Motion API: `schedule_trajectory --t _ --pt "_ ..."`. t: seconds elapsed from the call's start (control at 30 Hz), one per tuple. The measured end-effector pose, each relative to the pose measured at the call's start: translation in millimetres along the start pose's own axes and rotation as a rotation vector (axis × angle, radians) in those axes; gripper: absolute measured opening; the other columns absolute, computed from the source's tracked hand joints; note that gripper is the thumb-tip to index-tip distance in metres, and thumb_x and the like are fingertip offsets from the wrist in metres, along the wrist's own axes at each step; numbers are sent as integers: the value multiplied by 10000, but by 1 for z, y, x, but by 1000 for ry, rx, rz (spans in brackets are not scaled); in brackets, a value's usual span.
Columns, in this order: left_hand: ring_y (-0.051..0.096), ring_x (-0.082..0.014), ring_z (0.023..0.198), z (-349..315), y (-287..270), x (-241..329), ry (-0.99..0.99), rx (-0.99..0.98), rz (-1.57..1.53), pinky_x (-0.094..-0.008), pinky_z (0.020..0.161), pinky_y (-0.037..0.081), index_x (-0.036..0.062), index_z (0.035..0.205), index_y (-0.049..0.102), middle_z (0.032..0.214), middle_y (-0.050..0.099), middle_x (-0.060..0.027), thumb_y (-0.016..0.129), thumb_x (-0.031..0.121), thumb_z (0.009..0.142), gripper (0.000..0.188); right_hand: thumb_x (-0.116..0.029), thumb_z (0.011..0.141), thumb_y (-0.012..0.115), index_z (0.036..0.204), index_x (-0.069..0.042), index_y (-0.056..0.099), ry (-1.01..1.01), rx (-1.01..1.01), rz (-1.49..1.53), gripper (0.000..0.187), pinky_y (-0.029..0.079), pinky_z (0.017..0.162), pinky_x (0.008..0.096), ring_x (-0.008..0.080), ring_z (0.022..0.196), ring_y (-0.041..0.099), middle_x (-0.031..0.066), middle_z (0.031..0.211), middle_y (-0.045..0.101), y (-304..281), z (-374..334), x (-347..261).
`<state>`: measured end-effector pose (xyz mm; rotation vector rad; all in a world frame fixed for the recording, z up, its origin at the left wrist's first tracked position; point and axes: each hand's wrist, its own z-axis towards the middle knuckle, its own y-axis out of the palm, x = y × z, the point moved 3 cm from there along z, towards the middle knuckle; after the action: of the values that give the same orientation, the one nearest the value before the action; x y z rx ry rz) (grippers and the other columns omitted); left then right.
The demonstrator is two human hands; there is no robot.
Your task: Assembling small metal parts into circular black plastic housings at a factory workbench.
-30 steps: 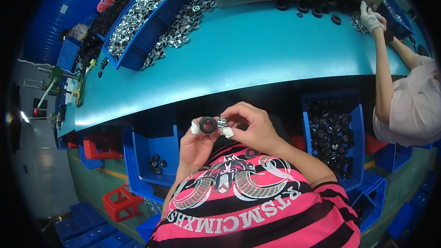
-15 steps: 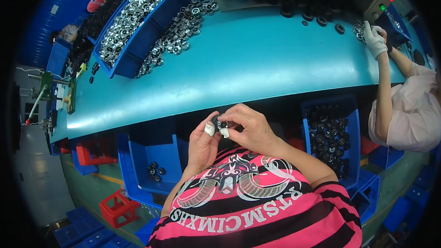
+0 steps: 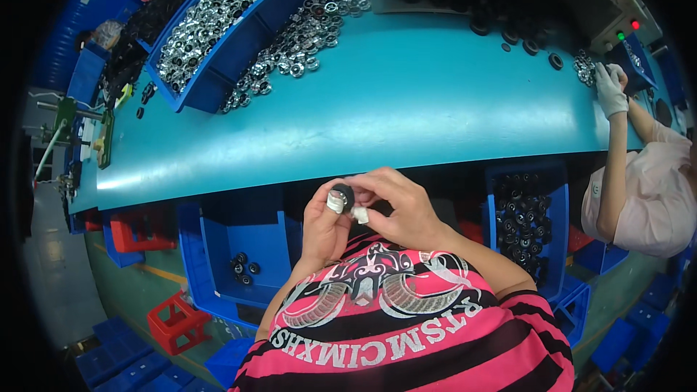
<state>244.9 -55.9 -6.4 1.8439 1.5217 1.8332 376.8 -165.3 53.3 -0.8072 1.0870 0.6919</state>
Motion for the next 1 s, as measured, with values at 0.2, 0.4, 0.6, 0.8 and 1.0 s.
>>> schedule_trajectory --t 0.2,0.4,0.6,0.8,1.0 --pt "659 -160 796 1 -8 9 47 -42 14 -289 656 542 18 1283 601 997 709 -133 656 205 1050 304 -12 877 762 1219 -28 720 135 -27 57 345 609 776 291 174 893 716 111 1110 685 2 -5 18" --pt "648 -122 786 0 9 6 -48 8 149 -280 665 589 29 1364 578 1015 692 -90 617 197 1073 338 -53 894 781 1206 -22 724 126 -15 63 319 600 767 285 167 897 715 107 1119 683 3 -4 25" --pt "663 -137 801 0 -8 4 -50 -96 261 -299 635 596 24 1415 555 1034 680 -94 599 154 1075 366 -51 902 774 1177 -25 740 165 -10 117 279 595 766 274 160 889 719 100 1061 696 3 -11 29" --pt "642 -128 883 0 3 12 -177 -139 195 -318 747 606 43 1544 448 1134 648 -108 546 110 1089 470 -44 934 739 1202 0 736 507 15 430 272 566 730 241 93 842 692 73 1025 750 6 -16 49" --pt "637 -162 1002 -5 3 10 -131 -207 221 -381 907 608 43 1639 285 1244 601 -111 480 145 1119 564 -56 951 696 1215 8 734 538 -26 318 274 550 716 226 63 828 675 68 994 763 0 -11 39"
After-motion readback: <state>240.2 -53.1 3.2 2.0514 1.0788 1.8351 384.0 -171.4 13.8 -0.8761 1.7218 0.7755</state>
